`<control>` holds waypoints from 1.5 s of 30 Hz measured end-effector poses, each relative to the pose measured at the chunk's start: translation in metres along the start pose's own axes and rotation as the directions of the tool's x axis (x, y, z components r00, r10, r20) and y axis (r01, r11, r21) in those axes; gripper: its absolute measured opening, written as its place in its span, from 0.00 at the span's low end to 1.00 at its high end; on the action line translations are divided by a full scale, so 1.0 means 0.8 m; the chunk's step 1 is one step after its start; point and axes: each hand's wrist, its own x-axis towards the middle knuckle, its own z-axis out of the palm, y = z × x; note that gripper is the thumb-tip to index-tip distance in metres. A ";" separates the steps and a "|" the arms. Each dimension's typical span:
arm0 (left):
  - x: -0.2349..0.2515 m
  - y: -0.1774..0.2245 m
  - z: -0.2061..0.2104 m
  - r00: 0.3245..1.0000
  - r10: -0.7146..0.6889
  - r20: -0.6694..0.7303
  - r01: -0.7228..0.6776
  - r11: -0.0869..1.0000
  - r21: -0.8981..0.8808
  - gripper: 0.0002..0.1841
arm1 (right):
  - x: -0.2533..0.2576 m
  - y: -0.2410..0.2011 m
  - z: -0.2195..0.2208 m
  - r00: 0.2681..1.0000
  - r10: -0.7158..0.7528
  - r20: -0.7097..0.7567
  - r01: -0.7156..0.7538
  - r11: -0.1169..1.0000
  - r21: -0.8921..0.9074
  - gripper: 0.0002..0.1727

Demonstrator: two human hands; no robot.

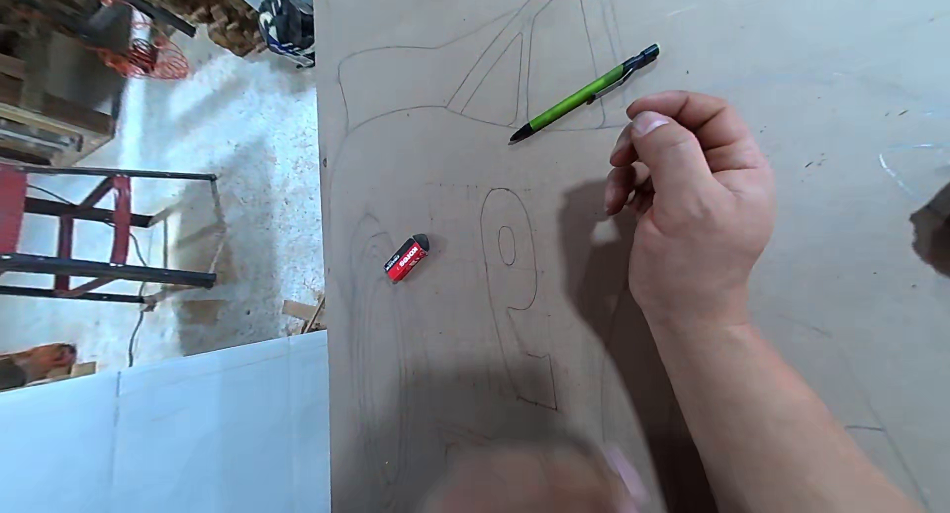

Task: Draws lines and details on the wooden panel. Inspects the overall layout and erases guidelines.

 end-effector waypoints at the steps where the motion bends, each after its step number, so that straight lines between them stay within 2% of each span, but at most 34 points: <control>1: 0.033 -0.014 -0.040 0.988 0.030 -0.152 0.001 0.980 0.199 0.13 | 0.000 0.001 0.000 1.000 -0.005 -0.002 0.005 1.000 -0.002 0.08; 2: 0.074 -0.028 -0.077 0.961 0.051 -0.270 0.072 0.903 0.424 0.13 | 0.000 0.001 0.001 1.000 -0.009 -0.004 0.009 1.000 -0.013 0.08; 3: 0.120 -0.043 -0.108 0.945 0.032 -0.327 0.166 0.811 0.561 0.16 | -0.001 0.002 0.001 1.000 -0.016 -0.004 0.016 0.999 -0.028 0.08; 4: 0.167 -0.056 -0.133 0.942 -0.058 -0.331 0.266 0.732 0.627 0.21 | -0.001 0.002 0.002 1.000 -0.022 -0.001 0.022 0.999 -0.038 0.08; 6: 0.252 -0.078 -0.162 0.910 -0.315 -0.269 0.412 0.632 0.656 0.33 | -0.002 0.003 0.003 1.000 -0.031 0.004 0.031 0.998 -0.049 0.08; 7: 0.285 -0.088 -0.167 0.885 -0.408 -0.223 0.446 0.609 0.656 0.35 | -0.001 0.004 0.002 0.999 -0.037 0.006 0.037 0.998 -0.053 0.08; 8: 0.308 -0.098 -0.170 0.865 -0.471 -0.170 0.456 0.600 0.657 0.34 | -0.001 0.005 0.001 0.999 -0.043 0.007 0.043 0.997 -0.056 0.08; 10: 0.330 -0.109 -0.176 0.851 -0.518 -0.081 0.441 0.622 0.647 0.24 | 0.000 0.005 0.000 0.999 -0.047 0.011 0.047 0.997 -0.061 0.08; 13: 0.297 -0.100 -0.182 0.886 -0.461 -0.041 0.417 0.756 0.505 0.13 | 0.000 0.005 0.001 0.999 -0.048 0.005 0.048 0.998 -0.049 0.08; 14: 0.264 -0.093 -0.180 0.918 -0.390 -0.075 0.388 0.838 0.383 0.11 | 0.000 0.004 0.001 0.999 -0.046 0.006 0.046 0.998 -0.049 0.08; 16: 0.178 -0.079 -0.161 0.946 -0.257 -0.198 0.262 0.965 0.000 0.07 | 0.000 0.004 0.002 0.999 -0.041 0.003 0.041 0.998 -0.051 0.08; 18: 0.091 -0.076 -0.127 0.900 -0.245 -0.361 0.129 0.940 -0.317 0.09 | 0.001 0.003 0.001 1.000 -0.030 0.004 0.030 0.998 -0.056 0.08; 20: 0.032 -0.085 -0.092 0.822 -0.293 -0.488 0.032 0.880 -0.474 0.08 | 0.000 0.003 0.002 1.000 -0.022 0.014 0.023 0.997 -0.069 0.07; 23: 0.012 -0.088 -0.060 0.780 -0.283 -0.558 0.028 0.907 -0.421 0.08 | -0.001 0.005 0.002 0.999 -0.030 0.032 0.033 0.995 -0.093 0.07; 26: 0.027 -0.084 -0.049 0.763 -0.285 -0.580 0.144 0.950 -0.278 0.08 | -0.001 0.006 0.003 0.998 -0.039 0.042 0.044 0.992 -0.120 0.07; 31: 0.042 -0.079 -0.041 0.694 -0.308 -0.651 0.305 0.945 -0.121 0.04 | -0.002 0.010 0.006 0.996 -0.059 0.073 0.070 0.985 -0.161 0.06; 41: 0.050 -0.076 -0.039 0.666 -0.330 -0.669 0.396 0.917 -0.059 0.02 | -0.001 0.013 0.006 0.994 -0.082 0.075 0.094 0.980 -0.173 0.15; 45: 0.049 -0.080 -0.042 0.673 -0.336 -0.659 0.361 0.927 -0.105 0.02 | 0.000 0.015 0.006 0.992 -0.094 0.082 0.107 0.980 -0.167 0.16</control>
